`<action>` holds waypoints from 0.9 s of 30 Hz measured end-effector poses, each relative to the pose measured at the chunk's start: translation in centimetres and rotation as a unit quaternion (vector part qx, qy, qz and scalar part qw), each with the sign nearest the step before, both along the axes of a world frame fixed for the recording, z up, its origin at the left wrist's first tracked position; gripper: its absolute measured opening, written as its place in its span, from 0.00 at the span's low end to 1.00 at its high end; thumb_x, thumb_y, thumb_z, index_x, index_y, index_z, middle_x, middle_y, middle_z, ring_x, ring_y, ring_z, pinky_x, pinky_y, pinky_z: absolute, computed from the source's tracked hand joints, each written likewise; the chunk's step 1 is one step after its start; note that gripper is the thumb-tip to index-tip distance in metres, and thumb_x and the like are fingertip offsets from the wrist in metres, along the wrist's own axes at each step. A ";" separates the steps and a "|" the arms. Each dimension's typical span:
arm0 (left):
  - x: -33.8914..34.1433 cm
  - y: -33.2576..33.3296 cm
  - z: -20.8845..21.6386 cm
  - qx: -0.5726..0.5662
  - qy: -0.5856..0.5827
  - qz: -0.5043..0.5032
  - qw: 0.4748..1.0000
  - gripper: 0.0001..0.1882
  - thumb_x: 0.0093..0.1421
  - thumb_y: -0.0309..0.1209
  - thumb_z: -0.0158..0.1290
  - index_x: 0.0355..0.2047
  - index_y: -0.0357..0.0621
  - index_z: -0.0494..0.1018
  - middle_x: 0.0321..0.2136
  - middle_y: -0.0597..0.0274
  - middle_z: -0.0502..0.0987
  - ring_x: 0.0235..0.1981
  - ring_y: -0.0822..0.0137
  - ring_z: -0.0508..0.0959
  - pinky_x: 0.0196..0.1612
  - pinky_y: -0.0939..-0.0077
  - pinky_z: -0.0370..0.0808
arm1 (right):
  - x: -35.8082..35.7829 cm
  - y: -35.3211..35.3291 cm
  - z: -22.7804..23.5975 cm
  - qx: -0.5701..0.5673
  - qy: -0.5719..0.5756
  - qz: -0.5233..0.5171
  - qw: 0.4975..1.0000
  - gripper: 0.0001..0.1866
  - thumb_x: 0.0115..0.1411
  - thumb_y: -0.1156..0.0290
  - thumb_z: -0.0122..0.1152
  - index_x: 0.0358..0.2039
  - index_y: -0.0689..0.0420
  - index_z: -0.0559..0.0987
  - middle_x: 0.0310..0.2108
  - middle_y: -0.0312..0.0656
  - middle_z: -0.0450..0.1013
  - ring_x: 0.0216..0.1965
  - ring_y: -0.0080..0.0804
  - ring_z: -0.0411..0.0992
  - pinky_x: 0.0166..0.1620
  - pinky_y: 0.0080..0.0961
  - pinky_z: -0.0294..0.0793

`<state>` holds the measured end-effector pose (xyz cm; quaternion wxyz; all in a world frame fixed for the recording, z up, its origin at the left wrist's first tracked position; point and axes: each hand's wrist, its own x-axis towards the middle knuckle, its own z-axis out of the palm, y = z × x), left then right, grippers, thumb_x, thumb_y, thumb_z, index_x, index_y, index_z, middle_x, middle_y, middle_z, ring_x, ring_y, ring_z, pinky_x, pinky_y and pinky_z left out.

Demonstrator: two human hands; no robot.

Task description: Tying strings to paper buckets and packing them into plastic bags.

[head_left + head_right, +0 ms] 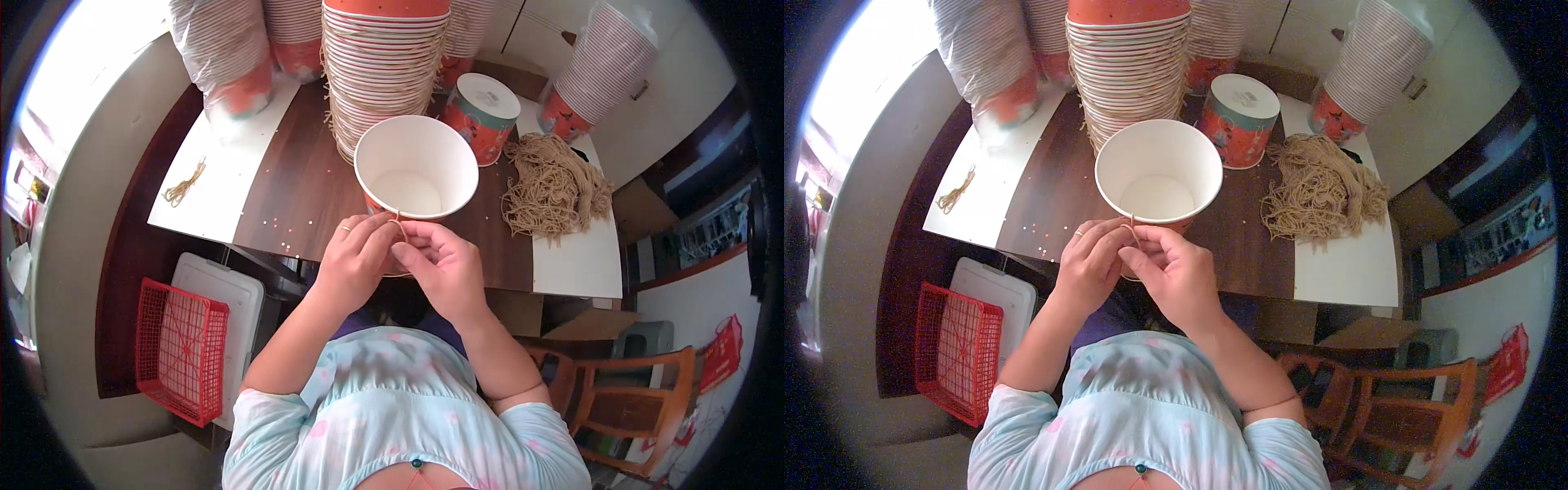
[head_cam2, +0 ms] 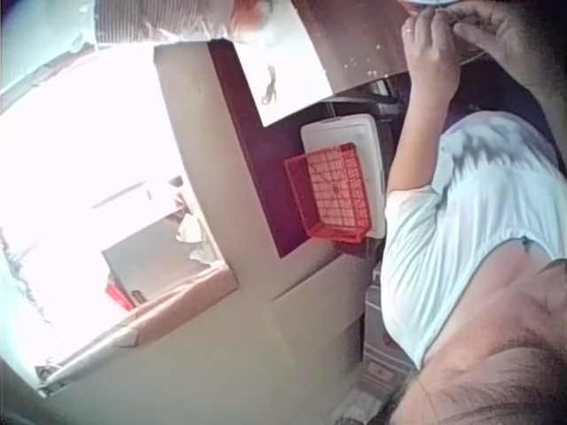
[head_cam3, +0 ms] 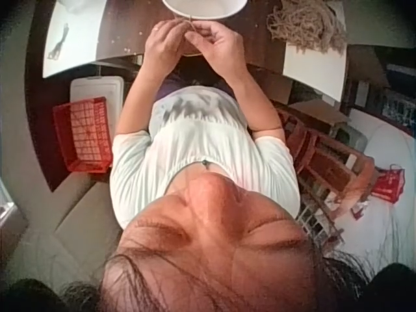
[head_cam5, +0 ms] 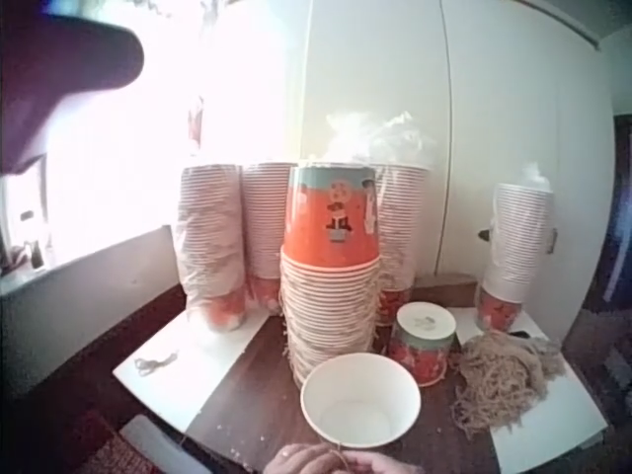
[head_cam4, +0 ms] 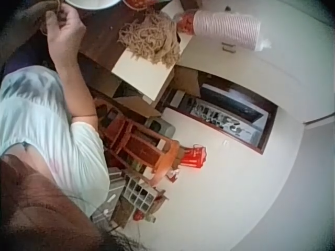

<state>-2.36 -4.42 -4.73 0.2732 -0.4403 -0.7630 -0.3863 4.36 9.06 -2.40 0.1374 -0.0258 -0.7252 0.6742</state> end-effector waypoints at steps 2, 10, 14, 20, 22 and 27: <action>-0.2 0.1 -0.1 0.005 0.001 0.000 1.000 0.14 0.45 0.19 0.57 0.35 0.39 0.73 0.36 0.56 0.76 0.37 0.55 0.76 0.41 0.65 0.74 | -0.1 0.1 -0.7 0.001 0.015 -0.017 1.000 0.12 0.58 0.74 0.61 0.41 0.65 0.78 0.30 0.45 0.79 0.30 0.21 0.77 0.33 0.20 0.77; -0.7 -0.4 -1.0 0.202 -0.428 -0.128 0.872 0.10 0.55 0.14 0.49 0.38 0.37 0.69 0.29 0.64 0.75 0.33 0.78 0.74 0.34 0.84 0.72 | 0.2 0.7 -1.0 0.108 0.025 -0.120 0.987 0.04 0.55 0.77 0.63 0.31 0.61 0.78 0.23 0.40 0.77 0.23 0.22 0.76 0.27 0.20 0.75; 0.6 0.6 -0.3 0.243 -0.436 -0.119 0.858 0.11 0.55 0.14 0.51 0.38 0.37 0.69 0.29 0.65 0.74 0.30 0.78 0.73 0.33 0.83 0.71 | -0.8 0.5 -2.5 0.210 0.098 -0.141 0.962 0.04 0.54 0.77 0.63 0.30 0.60 0.77 0.24 0.44 0.76 0.25 0.32 0.77 0.28 0.24 0.75; -0.1 0.4 -1.9 0.147 0.022 0.112 0.983 0.10 0.53 0.17 0.55 0.36 0.38 0.73 0.28 0.63 0.76 0.25 0.76 0.72 0.26 0.83 0.71 | -1.7 0.2 -3.6 0.336 0.171 -0.126 0.918 0.06 0.54 0.75 0.60 0.34 0.57 0.77 0.29 0.43 0.75 0.29 0.43 0.75 0.33 0.34 0.74; 0.2 0.3 -2.2 0.128 0.030 0.128 0.983 0.09 0.54 0.18 0.56 0.37 0.37 0.73 0.28 0.63 0.77 0.26 0.78 0.72 0.26 0.84 0.70 | -2.0 0.1 -3.7 0.376 0.187 -0.129 0.899 0.07 0.53 0.75 0.60 0.35 0.56 0.77 0.30 0.41 0.74 0.29 0.42 0.74 0.32 0.35 0.74; 1.1 1.1 -1.4 0.312 -0.403 0.057 0.858 0.09 0.56 0.20 0.55 0.38 0.36 0.70 0.29 0.66 0.76 0.26 0.80 0.73 0.28 0.87 0.71 | -2.9 -0.6 -3.9 0.435 0.195 -0.171 0.862 0.09 0.51 0.73 0.62 0.34 0.54 0.78 0.31 0.38 0.72 0.28 0.41 0.73 0.31 0.34 0.72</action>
